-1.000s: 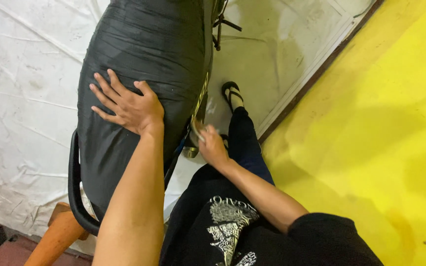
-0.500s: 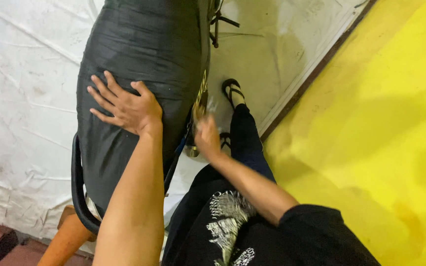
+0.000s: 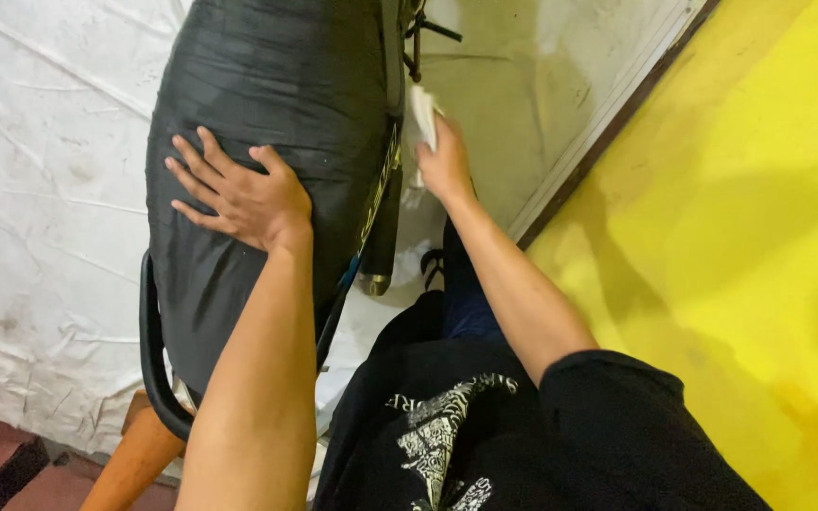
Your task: The person wipes the black motorcycle seat with a white cloth, moving along the sides and top surface. They fold the cloth and continue wiping different sections of the seat while standing in a workshop.
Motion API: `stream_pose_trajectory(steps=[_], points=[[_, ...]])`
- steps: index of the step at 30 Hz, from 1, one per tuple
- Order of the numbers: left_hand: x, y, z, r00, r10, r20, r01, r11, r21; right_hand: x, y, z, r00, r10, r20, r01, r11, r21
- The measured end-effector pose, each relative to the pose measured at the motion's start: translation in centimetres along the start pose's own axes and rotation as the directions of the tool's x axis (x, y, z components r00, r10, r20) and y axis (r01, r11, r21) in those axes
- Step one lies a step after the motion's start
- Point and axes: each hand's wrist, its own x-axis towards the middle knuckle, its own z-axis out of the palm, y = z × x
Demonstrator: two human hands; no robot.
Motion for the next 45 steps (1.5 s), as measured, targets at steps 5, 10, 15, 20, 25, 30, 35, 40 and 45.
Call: stream_pose_trajectory(steps=[5, 10, 15, 20, 25, 30, 35, 40, 45], points=[[0.1, 0.1, 0.6, 1.000, -0.012, -0.021, 0.012, 0.999, 0.030, -9.5, -1.2, 7.7, 1.000, 0.002, -0.022, -0.004, 0.998, -0.057], [0.0, 0.0, 0.4, 1.000, -0.009, -0.023, 0.009, 1.000, 0.003, -22.3, 5.0, 8.8, 0.928, -0.281, 0.245, 0.320, 0.938, -0.135], [0.0, 0.0, 0.3, 1.000, -0.027, -0.008, 0.027, 1.000, 0.014, -17.7, 7.3, 5.0, 0.953, -0.167, 0.254, 0.134, 0.981, 0.142], [0.3, 0.0, 0.3, 1.000, -0.007, -0.018, 0.008, 1.000, 0.015, -7.1, -1.2, 0.8, 0.991, 0.075, -0.110, -0.074, 0.997, 0.015], [0.1, 0.0, 0.4, 1.000, -0.020, -0.014, 0.020, 1.000, 0.006, -10.8, -7.9, 2.8, 0.995, 0.084, -0.052, -0.077, 0.989, 0.129], [0.2, -0.1, 0.9, 0.999, -0.024, -0.024, 0.024, 1.000, -0.011, -22.9, -1.9, 5.4, 0.960, 0.061, 0.272, -0.069, 0.997, 0.018], [0.2, -0.1, 0.7, 1.000, -0.019, -0.011, 0.019, 1.000, -0.018, -18.6, 1.6, 2.1, 0.933, 0.258, 0.250, -0.313, 0.925, 0.215], [0.2, -0.2, 0.7, 0.999, 0.005, -0.044, -0.005, 1.000, 0.009, -4.5, 0.9, 1.4, 0.837, 0.501, -0.218, -0.327, 0.779, 0.536], [0.1, 0.0, 1.0, 0.998, 0.001, -0.056, -0.001, 1.000, 0.012, -4.9, -8.8, 1.8, 0.973, 0.229, -0.008, -0.227, 0.968, 0.103]])
